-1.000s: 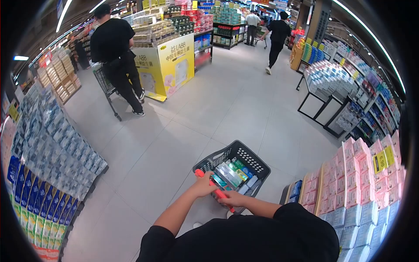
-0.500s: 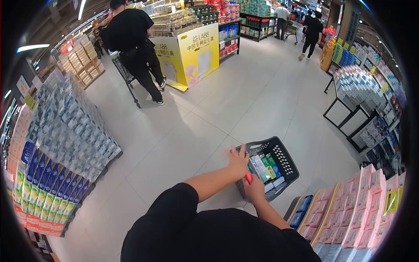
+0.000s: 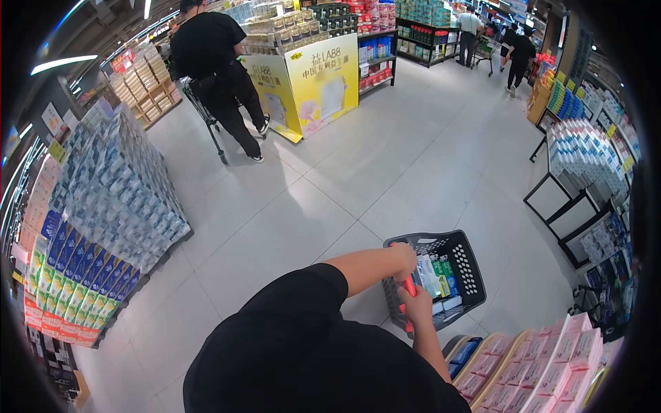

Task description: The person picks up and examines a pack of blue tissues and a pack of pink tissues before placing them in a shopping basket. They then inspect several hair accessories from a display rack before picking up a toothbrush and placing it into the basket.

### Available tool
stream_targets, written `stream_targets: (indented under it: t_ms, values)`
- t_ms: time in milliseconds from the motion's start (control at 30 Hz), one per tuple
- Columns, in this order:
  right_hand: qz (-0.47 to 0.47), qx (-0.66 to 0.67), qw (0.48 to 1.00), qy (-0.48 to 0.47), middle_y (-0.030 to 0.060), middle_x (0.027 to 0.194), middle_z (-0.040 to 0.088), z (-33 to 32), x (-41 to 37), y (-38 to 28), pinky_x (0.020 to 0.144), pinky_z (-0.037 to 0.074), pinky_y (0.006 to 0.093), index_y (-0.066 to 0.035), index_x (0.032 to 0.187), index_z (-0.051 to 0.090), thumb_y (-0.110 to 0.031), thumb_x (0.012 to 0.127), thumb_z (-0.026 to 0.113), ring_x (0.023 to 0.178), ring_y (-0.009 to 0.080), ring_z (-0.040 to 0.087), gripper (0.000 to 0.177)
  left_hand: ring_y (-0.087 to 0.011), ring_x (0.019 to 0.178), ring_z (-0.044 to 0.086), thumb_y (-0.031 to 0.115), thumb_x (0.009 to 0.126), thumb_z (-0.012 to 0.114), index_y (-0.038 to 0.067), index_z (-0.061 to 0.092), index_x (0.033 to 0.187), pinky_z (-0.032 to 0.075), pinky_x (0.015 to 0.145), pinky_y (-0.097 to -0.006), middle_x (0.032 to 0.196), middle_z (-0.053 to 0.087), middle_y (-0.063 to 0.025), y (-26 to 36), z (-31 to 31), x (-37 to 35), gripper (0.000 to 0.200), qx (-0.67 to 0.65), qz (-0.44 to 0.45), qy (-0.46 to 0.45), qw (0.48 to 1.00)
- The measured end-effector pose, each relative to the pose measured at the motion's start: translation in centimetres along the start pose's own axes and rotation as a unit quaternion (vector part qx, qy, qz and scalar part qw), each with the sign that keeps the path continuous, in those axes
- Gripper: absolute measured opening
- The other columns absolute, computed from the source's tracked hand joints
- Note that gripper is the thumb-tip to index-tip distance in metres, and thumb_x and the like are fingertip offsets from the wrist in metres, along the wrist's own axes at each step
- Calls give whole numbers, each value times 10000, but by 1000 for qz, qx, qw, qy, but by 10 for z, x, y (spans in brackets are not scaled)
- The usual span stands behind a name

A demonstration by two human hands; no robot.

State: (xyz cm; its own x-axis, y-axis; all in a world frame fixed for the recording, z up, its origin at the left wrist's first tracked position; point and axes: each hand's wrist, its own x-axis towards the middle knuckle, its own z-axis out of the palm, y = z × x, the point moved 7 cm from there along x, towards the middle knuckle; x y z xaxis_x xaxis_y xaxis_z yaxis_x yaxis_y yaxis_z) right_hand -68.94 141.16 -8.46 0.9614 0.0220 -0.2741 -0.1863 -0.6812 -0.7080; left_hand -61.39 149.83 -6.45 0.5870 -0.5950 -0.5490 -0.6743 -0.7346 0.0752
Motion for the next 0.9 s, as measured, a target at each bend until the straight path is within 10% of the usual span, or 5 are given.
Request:
stream_targets:
  t_ms: [167,267,367,633,900]
  values:
    - [76,16,997,16,187,690,603,-45,34,27,614,455,377,32,813,600,-333,744,680,637,305,597,380,-254,778,663,296,598,712,100,724,802,514,664,-383,818,688,-90,10,-31,61,284,10,84,-18,996]
    - [88,17,995,48,113,638,594,-76,53,39,564,448,326,33,793,620,-327,735,689,582,177,581,371,-272,767,662,266,603,688,89,721,802,514,654,-390,813,684,-111,21,-47,103,268,-6,131,-26,991]
    - [146,-5,989,8,189,672,598,-103,74,84,605,454,375,31,799,618,-373,712,707,630,288,599,422,-286,765,662,242,619,660,82,717,796,514,652,-398,810,681,-130,34,-79,133,245,-28,194,-3,981]
    - [249,63,966,9,56,574,579,-204,123,132,474,440,282,-22,792,669,-363,697,755,467,130,548,364,-305,769,659,187,679,575,59,695,786,519,668,-411,808,673,-154,66,-153,232,205,-53,318,61,944]
    - [247,-11,959,139,132,621,588,-280,169,190,563,440,349,-24,747,663,-419,607,739,575,230,560,426,-292,836,662,253,701,601,41,693,843,522,737,-399,869,675,-164,99,-210,331,271,-9,352,34,935]
